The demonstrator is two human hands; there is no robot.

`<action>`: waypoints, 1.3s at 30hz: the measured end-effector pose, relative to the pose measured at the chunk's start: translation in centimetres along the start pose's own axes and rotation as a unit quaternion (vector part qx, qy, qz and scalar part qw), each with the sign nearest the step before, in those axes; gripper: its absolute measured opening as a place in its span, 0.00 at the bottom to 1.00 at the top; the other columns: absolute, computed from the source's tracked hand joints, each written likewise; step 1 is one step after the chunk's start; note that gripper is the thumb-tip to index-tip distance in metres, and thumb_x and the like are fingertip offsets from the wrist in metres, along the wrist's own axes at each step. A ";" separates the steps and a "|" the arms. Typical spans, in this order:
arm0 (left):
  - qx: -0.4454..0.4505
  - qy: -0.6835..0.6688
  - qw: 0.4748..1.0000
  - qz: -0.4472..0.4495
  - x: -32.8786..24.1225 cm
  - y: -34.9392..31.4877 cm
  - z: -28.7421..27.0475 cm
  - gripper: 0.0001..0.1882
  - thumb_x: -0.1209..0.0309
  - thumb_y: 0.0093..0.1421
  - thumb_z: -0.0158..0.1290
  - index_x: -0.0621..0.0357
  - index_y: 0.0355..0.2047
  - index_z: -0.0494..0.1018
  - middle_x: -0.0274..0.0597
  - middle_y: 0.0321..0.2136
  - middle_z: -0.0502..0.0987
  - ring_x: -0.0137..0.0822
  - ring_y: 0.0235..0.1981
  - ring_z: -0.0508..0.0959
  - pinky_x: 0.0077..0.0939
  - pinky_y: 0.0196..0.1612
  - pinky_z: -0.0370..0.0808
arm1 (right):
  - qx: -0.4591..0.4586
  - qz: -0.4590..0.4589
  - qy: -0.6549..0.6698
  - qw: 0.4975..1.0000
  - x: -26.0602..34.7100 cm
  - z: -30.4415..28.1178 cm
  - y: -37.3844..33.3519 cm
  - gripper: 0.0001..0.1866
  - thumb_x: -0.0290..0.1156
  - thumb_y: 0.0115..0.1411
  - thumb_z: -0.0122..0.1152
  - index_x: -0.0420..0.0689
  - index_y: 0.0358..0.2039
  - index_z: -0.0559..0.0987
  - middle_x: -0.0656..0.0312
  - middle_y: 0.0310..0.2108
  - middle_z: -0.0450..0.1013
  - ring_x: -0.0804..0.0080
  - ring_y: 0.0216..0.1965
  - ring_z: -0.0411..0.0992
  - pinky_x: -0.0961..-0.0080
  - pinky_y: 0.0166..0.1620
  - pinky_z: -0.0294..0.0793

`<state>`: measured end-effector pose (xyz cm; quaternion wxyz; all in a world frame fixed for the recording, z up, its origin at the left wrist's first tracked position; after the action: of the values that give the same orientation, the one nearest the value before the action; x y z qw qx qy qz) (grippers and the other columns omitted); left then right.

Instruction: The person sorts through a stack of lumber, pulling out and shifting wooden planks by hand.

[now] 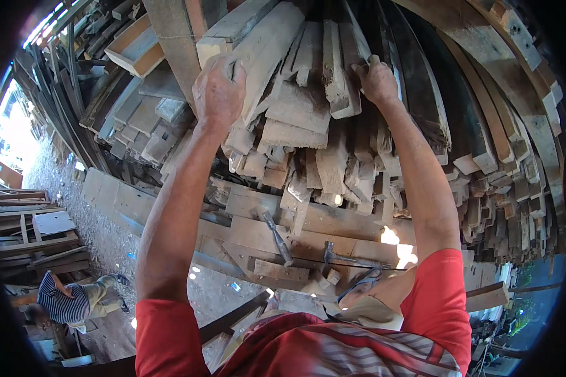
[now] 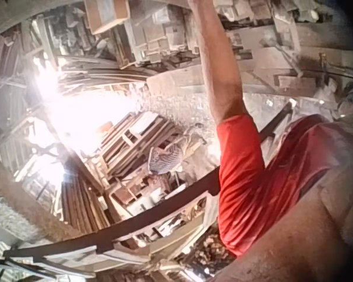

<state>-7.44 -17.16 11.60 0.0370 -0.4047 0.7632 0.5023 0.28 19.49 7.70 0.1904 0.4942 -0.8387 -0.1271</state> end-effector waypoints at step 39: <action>0.194 -0.142 0.938 -0.249 4.3 -5.6 0.9 0.34 0.54 0.51 0.72 0.69 0.50 0.78 0.48 0.45 0.83 0.38 0.45 0.82 0.33 0.51 0.76 | -0.147 0.004 0.120 0.982 -11.0 -12.0 -15.0 0.28 0.25 0.63 0.63 0.48 0.64 0.73 0.45 0.60 0.72 0.42 0.59 0.71 0.56 0.60 0.74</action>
<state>-6.95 -19.90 5.08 0.3466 -0.4912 0.7075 0.3714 22.15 21.70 10.29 0.3607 0.4694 -0.7837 -0.1882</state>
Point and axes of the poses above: each hand's wrist, its own y-axis towards the middle knuckle, its own z-axis out of the palm, x = y × z, the point moved 8 cm from there along y, towards the middle knuckle
